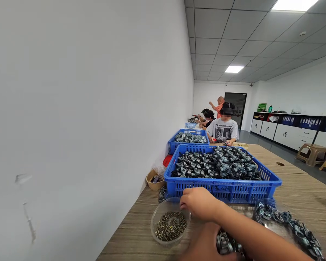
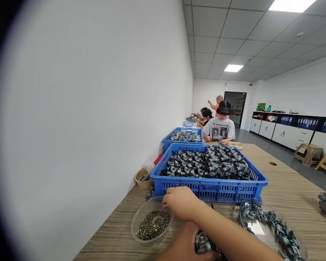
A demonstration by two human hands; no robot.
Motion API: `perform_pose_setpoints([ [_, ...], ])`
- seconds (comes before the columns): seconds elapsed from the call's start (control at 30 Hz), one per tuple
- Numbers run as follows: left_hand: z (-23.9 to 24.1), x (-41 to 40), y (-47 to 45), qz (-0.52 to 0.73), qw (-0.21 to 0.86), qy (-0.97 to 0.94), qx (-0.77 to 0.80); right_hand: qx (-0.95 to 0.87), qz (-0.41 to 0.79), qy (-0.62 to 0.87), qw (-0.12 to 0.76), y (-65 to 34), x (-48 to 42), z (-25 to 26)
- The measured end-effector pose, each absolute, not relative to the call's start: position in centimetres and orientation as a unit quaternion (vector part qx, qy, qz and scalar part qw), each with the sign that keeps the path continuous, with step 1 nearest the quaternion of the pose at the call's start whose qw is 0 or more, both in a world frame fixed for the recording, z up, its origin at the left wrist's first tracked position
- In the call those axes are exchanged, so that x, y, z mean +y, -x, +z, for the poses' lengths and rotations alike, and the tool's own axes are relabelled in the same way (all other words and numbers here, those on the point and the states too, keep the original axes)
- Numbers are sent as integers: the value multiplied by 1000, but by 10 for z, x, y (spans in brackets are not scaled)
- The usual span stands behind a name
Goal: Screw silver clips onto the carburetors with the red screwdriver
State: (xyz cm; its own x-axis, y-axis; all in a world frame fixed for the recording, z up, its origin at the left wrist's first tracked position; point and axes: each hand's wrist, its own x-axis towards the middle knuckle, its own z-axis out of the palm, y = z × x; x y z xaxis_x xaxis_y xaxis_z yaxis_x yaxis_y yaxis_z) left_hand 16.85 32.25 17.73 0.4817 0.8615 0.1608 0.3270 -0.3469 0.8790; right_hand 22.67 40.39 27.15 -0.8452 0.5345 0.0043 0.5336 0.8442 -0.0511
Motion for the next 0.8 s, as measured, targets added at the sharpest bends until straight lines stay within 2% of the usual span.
perform_pose_setpoints([
  [0.13,175,324,-170,270,397,-748,458,-938,33,342,52,-277,405,272],
  [0.23,173,324,-171,204,350,-742,534,-916,40,396,55,-322,399,261],
  [0.33,172,325,-171,200,315,-754,540,-887,35,457,56,-362,387,246],
  [0.53,160,333,-169,241,322,-764,504,-830,-5,557,5,-410,367,224],
  [0.67,152,333,-162,266,347,-775,457,-819,-19,572,-32,-421,361,218],
  [0.8,151,332,-155,239,353,-790,441,-823,-12,564,-61,-421,356,216],
])
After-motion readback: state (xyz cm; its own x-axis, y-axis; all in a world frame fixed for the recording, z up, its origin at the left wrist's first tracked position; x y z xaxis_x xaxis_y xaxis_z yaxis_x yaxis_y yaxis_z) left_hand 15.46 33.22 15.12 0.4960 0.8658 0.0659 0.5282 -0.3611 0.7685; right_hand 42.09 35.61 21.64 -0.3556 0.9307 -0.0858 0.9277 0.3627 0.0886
